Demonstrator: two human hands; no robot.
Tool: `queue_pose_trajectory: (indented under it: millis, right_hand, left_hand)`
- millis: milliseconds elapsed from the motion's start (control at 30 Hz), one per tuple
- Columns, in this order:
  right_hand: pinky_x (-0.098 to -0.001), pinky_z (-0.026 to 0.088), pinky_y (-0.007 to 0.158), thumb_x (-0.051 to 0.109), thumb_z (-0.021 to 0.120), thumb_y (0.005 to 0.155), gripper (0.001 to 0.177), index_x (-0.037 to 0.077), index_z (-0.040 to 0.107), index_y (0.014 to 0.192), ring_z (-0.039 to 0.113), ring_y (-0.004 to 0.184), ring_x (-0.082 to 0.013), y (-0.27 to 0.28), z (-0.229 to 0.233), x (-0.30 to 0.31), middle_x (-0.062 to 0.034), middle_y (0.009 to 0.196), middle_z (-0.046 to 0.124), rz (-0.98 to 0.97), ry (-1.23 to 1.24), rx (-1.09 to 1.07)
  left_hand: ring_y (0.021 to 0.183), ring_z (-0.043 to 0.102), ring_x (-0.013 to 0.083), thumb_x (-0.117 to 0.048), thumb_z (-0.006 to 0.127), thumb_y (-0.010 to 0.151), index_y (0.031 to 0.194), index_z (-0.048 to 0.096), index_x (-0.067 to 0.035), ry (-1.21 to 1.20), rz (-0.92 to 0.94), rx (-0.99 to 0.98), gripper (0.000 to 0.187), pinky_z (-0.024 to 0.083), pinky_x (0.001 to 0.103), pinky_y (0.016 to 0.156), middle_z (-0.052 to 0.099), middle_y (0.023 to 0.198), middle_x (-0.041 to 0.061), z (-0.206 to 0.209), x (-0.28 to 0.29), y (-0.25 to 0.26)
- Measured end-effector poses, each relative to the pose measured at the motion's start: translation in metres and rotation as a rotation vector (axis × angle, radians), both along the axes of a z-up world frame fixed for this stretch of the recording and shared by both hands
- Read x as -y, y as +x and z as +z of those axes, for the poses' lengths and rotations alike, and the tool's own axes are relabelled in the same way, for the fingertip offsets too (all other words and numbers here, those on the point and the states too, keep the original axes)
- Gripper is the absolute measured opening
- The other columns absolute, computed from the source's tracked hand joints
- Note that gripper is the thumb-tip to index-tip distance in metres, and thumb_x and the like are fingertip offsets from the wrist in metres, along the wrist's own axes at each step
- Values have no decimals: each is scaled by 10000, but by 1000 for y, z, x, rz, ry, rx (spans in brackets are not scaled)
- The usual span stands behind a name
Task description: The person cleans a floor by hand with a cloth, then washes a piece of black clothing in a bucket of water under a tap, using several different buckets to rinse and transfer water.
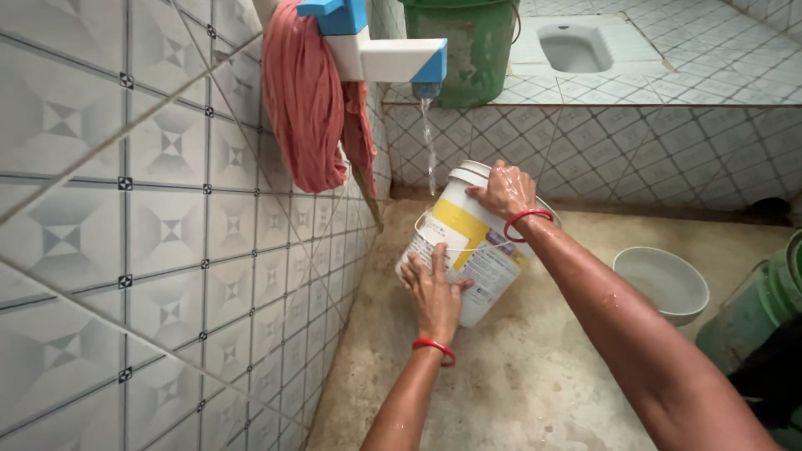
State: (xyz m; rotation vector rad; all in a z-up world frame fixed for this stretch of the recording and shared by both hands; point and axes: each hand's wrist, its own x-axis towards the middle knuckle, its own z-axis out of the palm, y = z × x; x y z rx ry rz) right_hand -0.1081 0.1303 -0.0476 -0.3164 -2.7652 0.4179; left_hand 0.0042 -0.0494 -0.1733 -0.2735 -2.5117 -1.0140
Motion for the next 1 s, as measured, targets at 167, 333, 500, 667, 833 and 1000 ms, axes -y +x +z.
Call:
queue_pose_trajectory:
  millis: [167,333,500,667,833,1000]
  right_hand:
    - [-508,570,848,563,825,780,732,-51,659,1143,713,989,-443,-2,-3,-3,-276,1042,726,7,-20,-12]
    - [-504,573,827,563,831,785,743,-65,643,1135,706,981,-455,-13,-13,0,-285,1050,715,43,-3,-40]
    - [-566,427,1013,512,786,842,698,-55,587,1198,593,1177,-411,-16,-27,2,-273,1236,621,85,67,-155]
    - [-613,352,1042,438,753,867,635,30,555,1311,463,1281,-435,-17,-35,-10,-277,1318,519,-3,19,-79]
    - [-608,376,1032,358,743,888,594,63,552,1367,466,1267,-467,-21,-44,-34,-299,1318,515,46,-9,-102]
    - [-614,393,1025,327,741,908,548,47,558,1342,476,1271,-463,-17,-45,-44,-301,1314,518,3,-21,-43]
  left_hand:
    - [1360,345,623,-256,883,740,1440,428,-217,-9,-22,-18,835,237,664,1155,351,1469,409,10,7,-1]
    - [1305,384,613,-260,916,699,1383,460,-206,2,-12,-21,824,310,647,1102,392,1425,387,19,12,2]
    - [1231,503,554,-295,913,687,1349,481,-193,25,-52,7,797,445,609,996,500,1280,305,21,15,-1]
    - [1167,525,558,-385,938,656,1294,492,-173,-67,-29,51,807,435,653,982,520,1229,324,26,-1,-17]
    - [1210,478,625,-411,950,646,1275,502,-161,-141,-11,58,812,397,718,986,493,1267,398,28,-11,-22]
    - [1212,461,648,-423,933,680,1246,520,-159,-220,3,7,749,355,742,1003,474,1280,456,19,-23,-31]
